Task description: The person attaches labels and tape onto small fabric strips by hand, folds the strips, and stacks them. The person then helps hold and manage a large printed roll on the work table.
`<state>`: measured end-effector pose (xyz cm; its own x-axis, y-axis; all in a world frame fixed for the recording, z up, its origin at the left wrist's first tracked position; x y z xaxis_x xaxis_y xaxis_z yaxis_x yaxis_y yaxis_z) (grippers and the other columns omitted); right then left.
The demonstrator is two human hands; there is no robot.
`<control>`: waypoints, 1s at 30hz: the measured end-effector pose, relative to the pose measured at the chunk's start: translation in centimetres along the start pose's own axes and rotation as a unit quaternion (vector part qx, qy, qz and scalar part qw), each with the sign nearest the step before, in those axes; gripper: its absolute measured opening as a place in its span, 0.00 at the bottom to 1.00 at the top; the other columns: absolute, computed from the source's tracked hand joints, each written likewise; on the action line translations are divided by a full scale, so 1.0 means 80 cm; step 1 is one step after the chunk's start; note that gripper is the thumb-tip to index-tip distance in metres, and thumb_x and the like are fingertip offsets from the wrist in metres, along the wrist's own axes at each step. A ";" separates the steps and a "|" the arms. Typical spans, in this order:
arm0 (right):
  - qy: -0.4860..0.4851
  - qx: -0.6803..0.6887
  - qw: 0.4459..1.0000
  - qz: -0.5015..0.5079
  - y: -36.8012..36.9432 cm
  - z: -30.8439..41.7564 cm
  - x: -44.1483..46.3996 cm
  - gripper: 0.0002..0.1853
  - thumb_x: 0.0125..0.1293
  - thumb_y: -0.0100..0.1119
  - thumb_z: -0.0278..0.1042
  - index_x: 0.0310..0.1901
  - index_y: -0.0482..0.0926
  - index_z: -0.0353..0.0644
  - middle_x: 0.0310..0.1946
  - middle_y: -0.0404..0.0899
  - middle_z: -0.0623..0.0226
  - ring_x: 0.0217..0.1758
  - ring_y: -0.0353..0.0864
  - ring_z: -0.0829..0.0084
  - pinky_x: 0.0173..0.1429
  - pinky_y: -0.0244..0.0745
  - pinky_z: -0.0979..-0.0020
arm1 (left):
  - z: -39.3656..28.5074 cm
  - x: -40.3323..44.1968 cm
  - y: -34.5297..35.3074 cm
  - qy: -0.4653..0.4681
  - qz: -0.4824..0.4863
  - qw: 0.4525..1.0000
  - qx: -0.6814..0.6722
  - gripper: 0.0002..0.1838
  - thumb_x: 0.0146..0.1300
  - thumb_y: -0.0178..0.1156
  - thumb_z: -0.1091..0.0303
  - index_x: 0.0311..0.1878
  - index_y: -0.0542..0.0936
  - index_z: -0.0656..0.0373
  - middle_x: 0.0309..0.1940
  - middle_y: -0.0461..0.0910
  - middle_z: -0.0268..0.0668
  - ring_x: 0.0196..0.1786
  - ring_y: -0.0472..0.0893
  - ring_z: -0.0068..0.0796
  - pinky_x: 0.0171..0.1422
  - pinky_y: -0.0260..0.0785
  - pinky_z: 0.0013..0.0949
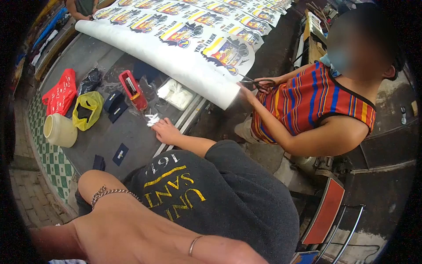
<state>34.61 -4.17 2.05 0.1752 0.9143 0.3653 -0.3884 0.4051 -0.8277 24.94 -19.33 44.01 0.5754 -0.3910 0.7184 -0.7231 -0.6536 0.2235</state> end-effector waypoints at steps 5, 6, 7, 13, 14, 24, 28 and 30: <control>0.000 -0.029 1.000 0.009 0.006 0.001 -0.002 0.13 0.60 0.57 0.31 0.48 0.77 0.48 0.43 0.78 0.67 0.54 0.73 0.65 0.64 0.59 0.58 | -0.009 -0.003 0.011 -0.009 0.025 0.999 0.033 0.57 0.53 0.55 0.20 0.60 0.74 0.75 0.52 0.77 0.57 0.55 0.78 0.47 0.62 0.66 0.43; 0.000 -0.029 1.000 0.008 0.002 0.003 -0.001 0.13 0.60 0.57 0.31 0.48 0.77 0.48 0.43 0.78 0.67 0.54 0.73 0.65 0.64 0.59 0.58 | -0.020 -0.002 -0.005 -0.009 0.029 0.999 0.039 0.58 0.53 0.55 0.20 0.60 0.74 0.75 0.52 0.77 0.58 0.55 0.78 0.47 0.63 0.66 0.43; 0.001 -0.029 1.000 0.008 0.000 0.005 0.000 0.13 0.60 0.57 0.31 0.48 0.77 0.47 0.43 0.78 0.67 0.54 0.73 0.65 0.64 0.59 0.59 | -0.025 -0.002 -0.010 -0.009 0.032 0.998 0.045 0.58 0.53 0.55 0.20 0.60 0.74 0.76 0.52 0.77 0.58 0.55 0.78 0.47 0.63 0.66 0.43; -0.016 -0.061 0.998 0.023 0.005 0.005 -0.002 0.13 0.60 0.56 0.33 0.47 0.76 0.45 0.44 0.76 0.64 0.55 0.73 0.63 0.64 0.61 0.56 | -0.041 -0.169 -0.151 -0.378 -0.152 0.806 0.428 0.30 0.71 0.56 0.50 0.67 0.72 0.63 0.65 0.73 0.43 0.68 0.69 0.41 0.72 0.58 0.40; -0.012 -0.040 0.999 0.019 0.004 0.004 -0.001 0.14 0.59 0.57 0.33 0.47 0.76 0.45 0.44 0.76 0.65 0.55 0.73 0.63 0.64 0.61 0.57 | -0.046 -0.256 -0.183 -0.414 -0.278 0.693 0.520 0.28 0.71 0.58 0.55 0.67 0.71 0.64 0.65 0.73 0.46 0.69 0.69 0.41 0.72 0.59 0.39; 0.007 0.009 0.999 0.045 0.006 0.005 -0.005 0.12 0.59 0.57 0.34 0.45 0.78 0.45 0.41 0.78 0.63 0.52 0.75 0.59 0.61 0.61 0.56 | 0.040 -0.871 0.065 -0.716 -0.515 0.100 0.461 0.58 0.62 0.55 0.30 0.80 0.40 0.58 0.77 0.38 0.66 0.78 0.42 0.72 0.79 0.43 0.62; 0.002 -0.030 0.996 0.087 0.010 0.002 0.012 0.12 0.60 0.57 0.32 0.46 0.78 0.46 0.45 0.77 0.65 0.53 0.74 0.62 0.61 0.62 0.59 | 0.034 -0.834 0.049 -0.725 -0.600 0.208 0.267 0.69 0.55 0.57 0.23 0.79 0.25 0.54 0.77 0.17 0.61 0.77 0.23 0.72 0.80 0.28 0.64; 0.003 -0.028 0.994 0.106 0.005 0.007 0.015 0.12 0.59 0.58 0.32 0.46 0.77 0.46 0.45 0.77 0.65 0.54 0.74 0.62 0.61 0.62 0.59 | 0.036 -0.831 0.054 -0.741 -0.588 0.240 0.217 0.72 0.52 0.57 0.21 0.76 0.19 0.53 0.75 0.11 0.60 0.76 0.18 0.72 0.79 0.25 0.64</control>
<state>34.12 -2.91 2.39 0.0992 0.9790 0.1780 -0.3666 0.2022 -0.9081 -15.33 1.95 -4.65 0.0203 0.6386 -0.7692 0.1955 -0.7571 -0.6234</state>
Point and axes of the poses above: each hand's wrist, its own x-axis towards the middle knuckle, its own y-axis out of the palm, z = x × y, the point moved 8 cm from there along x, towards the middle knuckle
